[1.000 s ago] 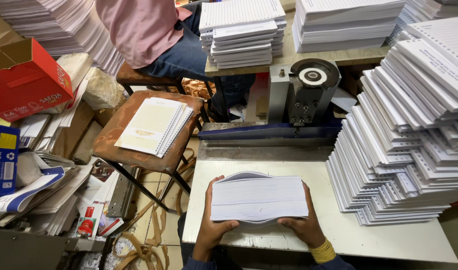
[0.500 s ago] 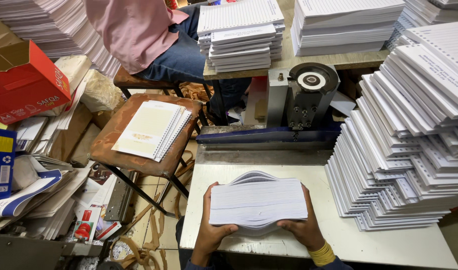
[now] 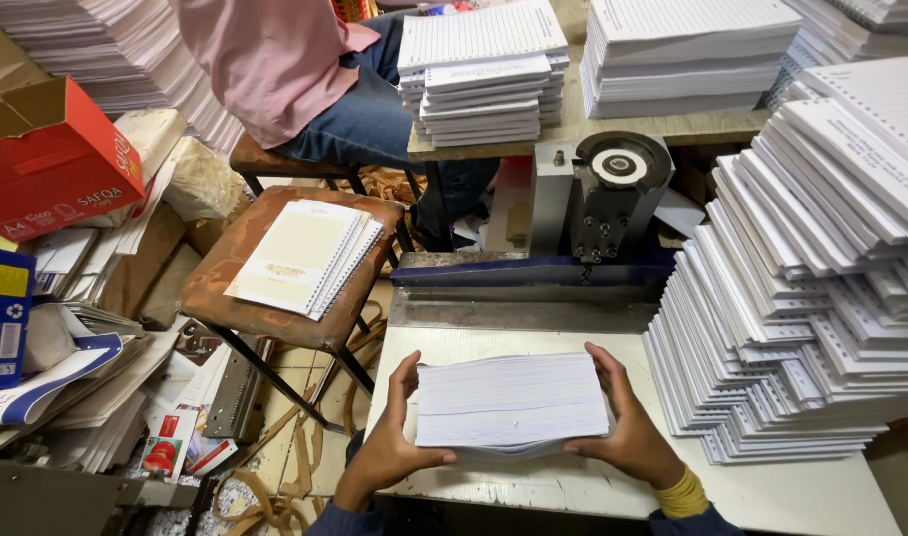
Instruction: The person sits on the floor and repeatedly picks up stacks of lined paper sheets, aligns them, and places them onto a larger pile on a table. The person also handles a single sheet of paper, folding it in half before placing it on the table.
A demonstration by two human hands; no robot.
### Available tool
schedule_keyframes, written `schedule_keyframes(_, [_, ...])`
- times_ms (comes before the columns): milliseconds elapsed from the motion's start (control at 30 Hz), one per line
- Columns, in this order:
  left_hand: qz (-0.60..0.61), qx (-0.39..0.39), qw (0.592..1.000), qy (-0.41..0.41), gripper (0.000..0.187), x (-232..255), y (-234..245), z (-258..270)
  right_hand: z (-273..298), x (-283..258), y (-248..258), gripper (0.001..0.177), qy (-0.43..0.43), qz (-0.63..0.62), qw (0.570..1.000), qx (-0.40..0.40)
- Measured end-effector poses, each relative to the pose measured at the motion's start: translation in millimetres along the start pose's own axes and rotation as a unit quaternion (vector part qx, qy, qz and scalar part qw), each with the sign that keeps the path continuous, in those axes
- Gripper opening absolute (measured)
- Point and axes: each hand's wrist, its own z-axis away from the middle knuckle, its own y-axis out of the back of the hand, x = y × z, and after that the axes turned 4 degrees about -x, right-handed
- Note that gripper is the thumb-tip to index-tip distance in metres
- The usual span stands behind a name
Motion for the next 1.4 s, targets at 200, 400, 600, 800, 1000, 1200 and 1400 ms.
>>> schedule_keyframes(200, [-0.138,-0.109,0.984,0.021,0.132,42.9,28.8,-8.7,-11.5,-45.1,28.5,0.139,-0.051,0.146,0.984,-0.092])
schedule_keyframes(400, [-0.398,-0.153,0.904,-0.023,0.112,69.0,35.2,-27.2,-36.2,-66.5,37.1,0.129,-0.040,0.300,0.930,-0.206])
schedule_keyframes(600, [-0.541,-0.176,0.820,-0.064,0.123,73.5,13.6,-45.6,-56.6,-71.7,23.3,0.139,-0.015,0.510,0.825,-0.243])
schedule_keyframes(800, [-0.569,-0.168,0.798,-0.105,0.107,85.5,-15.6,-61.8,-66.8,-78.2,4.3,0.136,-0.002,0.578,0.778,-0.248])
schedule_keyframes(1000, [-0.539,-0.169,0.810,-0.155,0.084,77.0,-14.5,-61.8,-74.5,-75.3,-25.3,0.170,0.073,0.581,0.766,-0.266])
schedule_keyframes(1200, [-0.562,-0.130,0.800,-0.166,0.088,67.0,-17.4,-57.9,-77.5,-84.4,-32.6,0.143,0.041,0.598,0.747,-0.288])
schedule_keyframes(1400, [-0.589,-0.117,0.781,-0.170,0.119,60.8,-12.6,-50.9,-70.8,-82.8,-17.5,0.140,0.020,0.596,0.748,-0.292])
